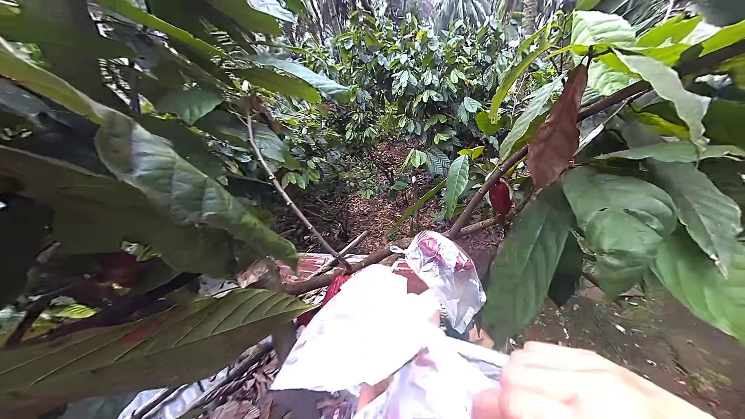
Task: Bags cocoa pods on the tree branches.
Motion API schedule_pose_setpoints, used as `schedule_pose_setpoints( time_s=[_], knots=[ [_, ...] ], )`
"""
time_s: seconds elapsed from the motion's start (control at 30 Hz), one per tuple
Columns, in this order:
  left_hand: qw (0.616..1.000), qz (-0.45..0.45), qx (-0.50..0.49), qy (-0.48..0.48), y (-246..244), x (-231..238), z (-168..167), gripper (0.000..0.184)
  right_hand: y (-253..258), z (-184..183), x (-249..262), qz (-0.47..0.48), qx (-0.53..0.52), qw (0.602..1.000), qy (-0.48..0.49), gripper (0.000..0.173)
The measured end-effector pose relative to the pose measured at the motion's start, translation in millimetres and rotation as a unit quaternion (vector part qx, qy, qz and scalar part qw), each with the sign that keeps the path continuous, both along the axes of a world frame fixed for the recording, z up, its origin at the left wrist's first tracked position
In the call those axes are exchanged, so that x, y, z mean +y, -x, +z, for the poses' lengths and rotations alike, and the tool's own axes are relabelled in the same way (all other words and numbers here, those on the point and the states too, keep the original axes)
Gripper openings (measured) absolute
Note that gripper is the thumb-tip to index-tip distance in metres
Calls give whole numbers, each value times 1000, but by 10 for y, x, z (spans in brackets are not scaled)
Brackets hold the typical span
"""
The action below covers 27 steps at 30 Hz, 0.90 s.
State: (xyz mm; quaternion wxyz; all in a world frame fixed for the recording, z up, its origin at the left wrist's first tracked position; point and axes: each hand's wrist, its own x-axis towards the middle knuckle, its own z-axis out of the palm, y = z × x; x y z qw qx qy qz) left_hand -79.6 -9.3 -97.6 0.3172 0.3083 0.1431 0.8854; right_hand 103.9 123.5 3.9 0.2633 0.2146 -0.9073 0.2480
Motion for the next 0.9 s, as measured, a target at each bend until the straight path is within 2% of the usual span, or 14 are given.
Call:
schedule_pose_setpoints(
  time_s=[0.03, 0.07, 0.1, 0.13, 0.17, 0.23, 0.33, 0.43, 0.53, 0.6, 0.67, 0.73, 0.8, 0.9],
  knots=[
    [989, -28, 139, -42, 235, -28, -132, 28, 15, 118, 63, -44, 44, 998, -20, 22],
    [955, -2, 291, -51, 505, -59, -197, 35, 81, 223, 171, -87, 86, 991, -49, 22],
    [928, 51, 369, 0, 608, -119, -93, 34, 183, 311, 317, -119, 112, 984, -77, 22],
    [913, 90, 394, 51, 623, -156, 21, 31, 297, 405, 476, -123, 109, 983, -86, 17],
    [908, 114, 394, 83, 539, -128, 164, 29, 412, 487, 627, -102, 77, 990, -68, 12],
    [923, 95, 364, 83, 334, -57, 362, 27, 637, 612, 915, -37, -21, 999, 4, 16],
    [942, 97, 287, 145, 216, -72, 413, 17, 972, 607, 1249, 6, -80, 995, 58, 17],
    [920, 181, 253, 240, 162, 188, 554, 24, 1220, 479, 1457, -15, -75, 994, 78, 17],
    [869, 164, 320, 341, 305, 505, 664, 26, 1324, 353, 1682, -67, -142, 984, 83, 16],
    [775, 162, 427, 437, 386, 677, 713, 11, 1297, 331, 1787, -111, -224, 965, 76, 17],
    [630, 164, 542, 532, 379, 896, 777, 7, 1264, 305, 1906, -150, -275, 947, 72, 16],
    [520, 144, 616, 574, 243, 1148, 836, 19, 1255, 270, 2015, -205, -296, 932, 45, 15],
    [430, 116, 667, 597, 82, 1387, 810, 30, 1307, 73, 2173, -278, -272, 921, -11, 13],
    [328, 110, 704, 620, -71, 1672, 603, 47, 1406, -168, 2467, -327, -288, 895, -98, 14]
  ],
)
